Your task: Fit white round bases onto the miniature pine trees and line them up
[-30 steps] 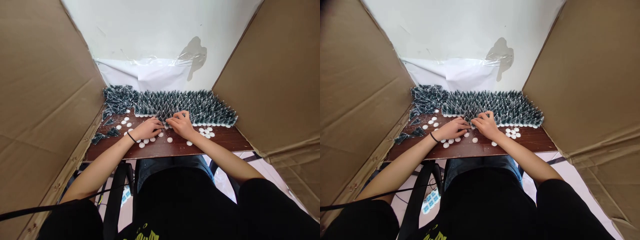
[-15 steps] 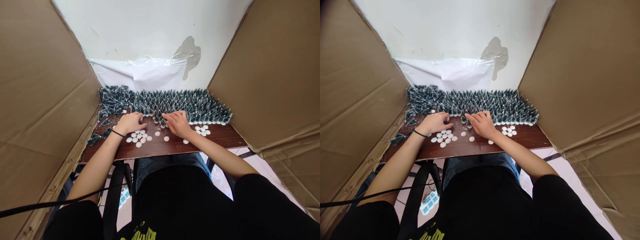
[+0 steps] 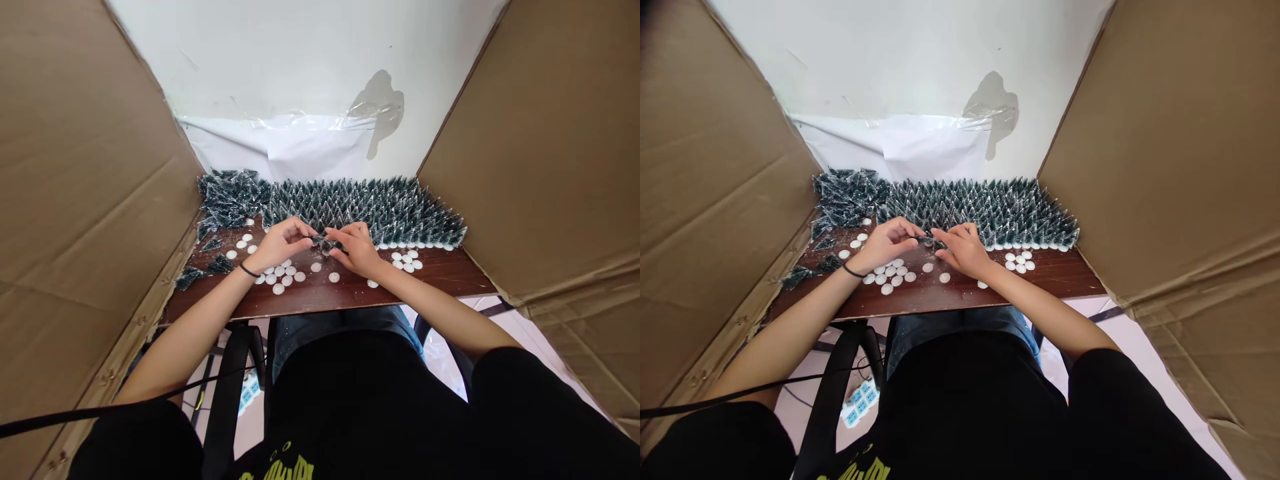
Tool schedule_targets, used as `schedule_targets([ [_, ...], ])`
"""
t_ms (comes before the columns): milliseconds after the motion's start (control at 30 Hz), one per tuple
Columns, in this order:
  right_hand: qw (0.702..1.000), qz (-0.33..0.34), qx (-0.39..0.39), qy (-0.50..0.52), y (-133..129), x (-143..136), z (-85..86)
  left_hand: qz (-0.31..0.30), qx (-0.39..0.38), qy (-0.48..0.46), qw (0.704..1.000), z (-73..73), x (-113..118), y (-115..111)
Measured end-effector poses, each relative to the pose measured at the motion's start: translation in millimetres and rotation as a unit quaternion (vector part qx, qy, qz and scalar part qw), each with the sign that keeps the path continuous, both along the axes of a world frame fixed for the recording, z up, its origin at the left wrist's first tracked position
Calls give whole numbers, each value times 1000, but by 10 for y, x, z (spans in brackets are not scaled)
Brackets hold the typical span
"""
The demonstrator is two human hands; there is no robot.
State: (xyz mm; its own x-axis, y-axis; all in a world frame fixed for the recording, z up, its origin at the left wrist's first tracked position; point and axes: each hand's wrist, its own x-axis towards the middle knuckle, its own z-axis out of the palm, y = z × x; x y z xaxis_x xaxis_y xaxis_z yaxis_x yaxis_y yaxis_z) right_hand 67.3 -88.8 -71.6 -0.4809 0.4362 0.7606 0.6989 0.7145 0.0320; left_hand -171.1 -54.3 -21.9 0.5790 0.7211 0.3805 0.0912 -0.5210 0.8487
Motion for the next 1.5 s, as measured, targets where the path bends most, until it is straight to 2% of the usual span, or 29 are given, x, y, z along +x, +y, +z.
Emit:
schedule_targets([
  [133, 998, 21, 58, -5, -9, -7, 13, -25, -14, -1, 1000, -132, 139, -71],
  [233, 997, 19, 74, 7, -32, 2, 41, -20, 5, 4, 1000, -135, 144, -82],
  [300, 998, 6, 57, 13, -45, 14, 57, 10, 40, 11, 999, -96, 109, -73],
  [400, 999, -10, 36, 22, -56, 31, 69, 101, 99, 23, 990, -29, 37, -28],
  [467, 999, -12, 37, 32, -59, 38, 70, 132, 121, 64, 982, -6, -4, 17],
  [533, 999, 0, 39, 33, -62, 40, 66, 101, 133, 127, 978, -7, -28, 58],
  [700, 998, 43, 41, -32, -68, 23, 43, -64, 157, 237, 957, -74, -15, 88],
  [767, 996, 44, 53, -59, -66, 13, 32, -90, 157, 262, 948, -103, -7, 91],
  [967, 996, 15, 37, -74, -42, 2, -1, -94, 152, 294, 939, -137, -20, 127],
  [1167, 995, 36, 69, -55, -28, -5, -3, -97, 139, 301, 938, -137, -19, 136],
  [1367, 997, 32, 10, -73, -27, 9, -11, -100, 148, 300, 937, -161, -27, 154],
  [1500, 995, 45, 40, -84, -28, 10, -2, -100, 151, 292, 939, -165, -33, 160],
])
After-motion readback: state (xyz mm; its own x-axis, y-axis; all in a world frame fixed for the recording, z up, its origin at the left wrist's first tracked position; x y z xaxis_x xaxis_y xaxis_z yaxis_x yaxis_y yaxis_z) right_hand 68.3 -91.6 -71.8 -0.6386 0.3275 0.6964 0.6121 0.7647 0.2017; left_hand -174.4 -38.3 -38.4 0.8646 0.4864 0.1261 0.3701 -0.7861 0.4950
